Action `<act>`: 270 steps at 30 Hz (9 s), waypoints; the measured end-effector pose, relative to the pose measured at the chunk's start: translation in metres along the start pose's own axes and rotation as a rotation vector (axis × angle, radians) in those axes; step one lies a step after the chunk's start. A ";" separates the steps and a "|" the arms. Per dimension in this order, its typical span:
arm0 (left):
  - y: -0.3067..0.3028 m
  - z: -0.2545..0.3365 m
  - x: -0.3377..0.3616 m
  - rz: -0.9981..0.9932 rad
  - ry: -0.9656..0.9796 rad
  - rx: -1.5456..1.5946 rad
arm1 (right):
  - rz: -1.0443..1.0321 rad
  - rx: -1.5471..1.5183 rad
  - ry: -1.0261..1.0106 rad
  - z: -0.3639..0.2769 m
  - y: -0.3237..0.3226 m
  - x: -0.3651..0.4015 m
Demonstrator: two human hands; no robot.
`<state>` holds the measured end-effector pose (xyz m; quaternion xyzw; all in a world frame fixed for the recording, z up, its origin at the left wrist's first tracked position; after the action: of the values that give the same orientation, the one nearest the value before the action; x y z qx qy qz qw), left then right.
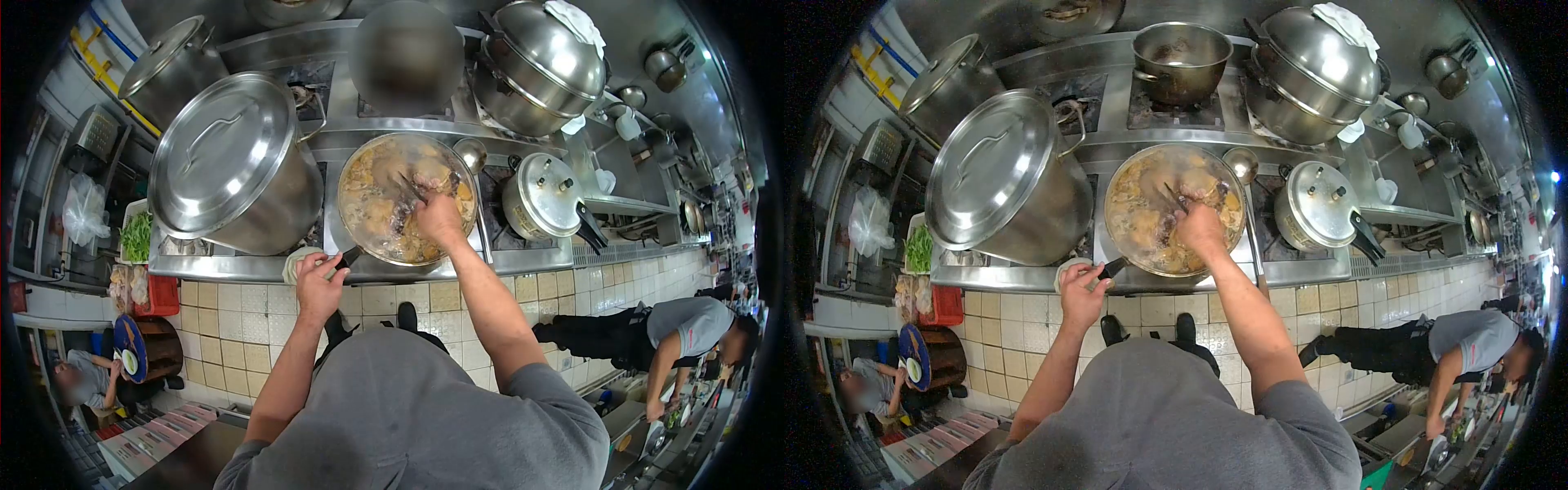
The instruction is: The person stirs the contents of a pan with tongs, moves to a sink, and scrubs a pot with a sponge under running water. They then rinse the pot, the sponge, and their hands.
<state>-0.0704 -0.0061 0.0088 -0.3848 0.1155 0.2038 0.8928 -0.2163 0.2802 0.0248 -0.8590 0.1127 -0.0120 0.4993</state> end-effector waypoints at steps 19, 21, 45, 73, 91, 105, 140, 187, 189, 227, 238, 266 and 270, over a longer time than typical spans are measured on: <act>0.000 0.002 0.001 -0.011 0.021 -0.024 | -0.099 0.041 0.051 0.016 -0.026 0.016; 0.001 0.000 0.002 -0.016 0.008 -0.023 | -0.008 0.016 0.016 0.040 -0.030 0.016; 0.001 0.001 0.002 0.010 0.043 -0.017 | 0.021 0.268 0.044 0.068 -0.077 0.084; 0.002 0.003 0.001 0.004 0.051 -0.028 | 0.014 0.337 0.093 0.074 -0.081 0.072; 0.004 -0.001 0.001 -0.021 0.009 -0.024 | 0.022 0.259 -0.075 0.026 -0.088 0.065; 0.002 -0.001 0.001 0.007 0.020 0.007 | 0.061 0.167 -0.027 0.037 -0.091 0.070; 0.003 0.038 0.036 -0.040 0.089 -0.290 | 0.152 -0.668 0.303 0.201 -0.061 0.195; 0.269 0.073 0.150 0.066 0.020 -0.533 | 0.123 -0.438 1.195 0.681 -0.131 0.606; 0.287 0.091 0.157 0.039 0.040 -0.501 | 0.144 -0.443 1.227 0.686 -0.133 0.597; 0.340 0.181 0.172 -0.395 0.209 -0.393 | -0.149 -0.646 0.873 0.599 -0.110 0.430; 0.340 0.173 0.187 -0.331 0.385 -0.143 | -0.149 -0.554 0.910 0.619 -0.118 0.443; 0.315 0.073 0.201 -0.062 -0.056 0.335 | 0.039 -0.479 1.205 0.717 -0.117 0.560; 0.286 0.106 0.260 -0.267 0.025 0.062 | 0.088 -0.541 1.158 0.699 -0.092 0.516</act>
<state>0.0370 0.3207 -0.1967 -0.3716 0.0804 0.0746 0.9219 0.3967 0.8154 -0.2935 -0.8037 0.3983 -0.4246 0.1230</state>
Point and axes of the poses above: each hand's wrist, its own x-axis away from the middle knuckle, its own y-axis out of the palm, z = x × y, the point moved 7 cm from there along -x, towards the middle knuckle, and after that the axes turned 13 degrees about z, right-handed, at the moved point
